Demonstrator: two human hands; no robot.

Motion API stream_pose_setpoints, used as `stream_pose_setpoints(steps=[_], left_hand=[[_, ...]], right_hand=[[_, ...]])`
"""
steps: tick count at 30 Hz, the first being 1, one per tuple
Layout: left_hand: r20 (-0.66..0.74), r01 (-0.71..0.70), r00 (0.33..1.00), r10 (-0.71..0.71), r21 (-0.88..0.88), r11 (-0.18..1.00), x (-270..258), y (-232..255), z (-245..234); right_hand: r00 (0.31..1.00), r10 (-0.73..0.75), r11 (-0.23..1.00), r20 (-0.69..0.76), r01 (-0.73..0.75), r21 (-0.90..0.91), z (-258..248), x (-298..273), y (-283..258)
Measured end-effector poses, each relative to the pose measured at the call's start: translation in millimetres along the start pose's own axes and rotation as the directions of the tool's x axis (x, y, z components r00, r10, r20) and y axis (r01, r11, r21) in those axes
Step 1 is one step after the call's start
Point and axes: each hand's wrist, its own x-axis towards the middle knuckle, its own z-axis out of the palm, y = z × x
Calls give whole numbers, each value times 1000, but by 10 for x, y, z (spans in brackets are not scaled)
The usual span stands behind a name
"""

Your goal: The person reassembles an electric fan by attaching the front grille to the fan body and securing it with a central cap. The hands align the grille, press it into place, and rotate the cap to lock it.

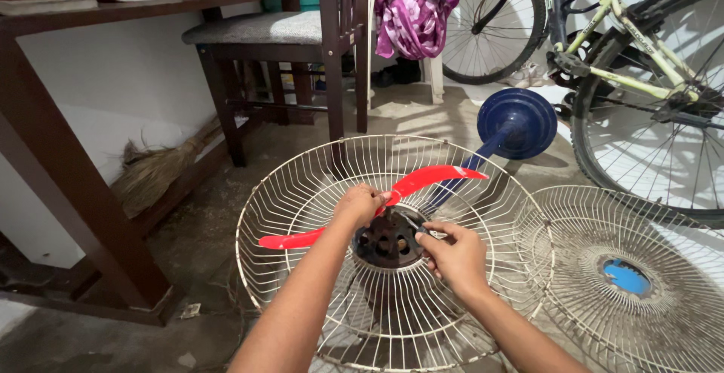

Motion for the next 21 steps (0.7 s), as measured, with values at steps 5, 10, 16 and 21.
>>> stream_pose_setpoints(steps=[5, 10, 16, 21], left_hand=[[-27, -5, 1000, 5, -24, 1000, 21, -9, 12], [-2, -35, 999, 36, 20, 999, 120, -107, 51], [-32, -70, 997, 69, -37, 997, 152, -131, 63], [3, -58, 998, 58, -57, 997, 152, -111, 27]], right_hand=[[1000, -17, 1000, 10, 17, -7, 6, -16, -23], [872, -487, 765, 56, 457, -455, -11, 20, 46], [666, -555, 119, 498, 656, -745, 24, 139, 153], [791, -586, 653, 177, 590, -475, -66, 305, 112]])
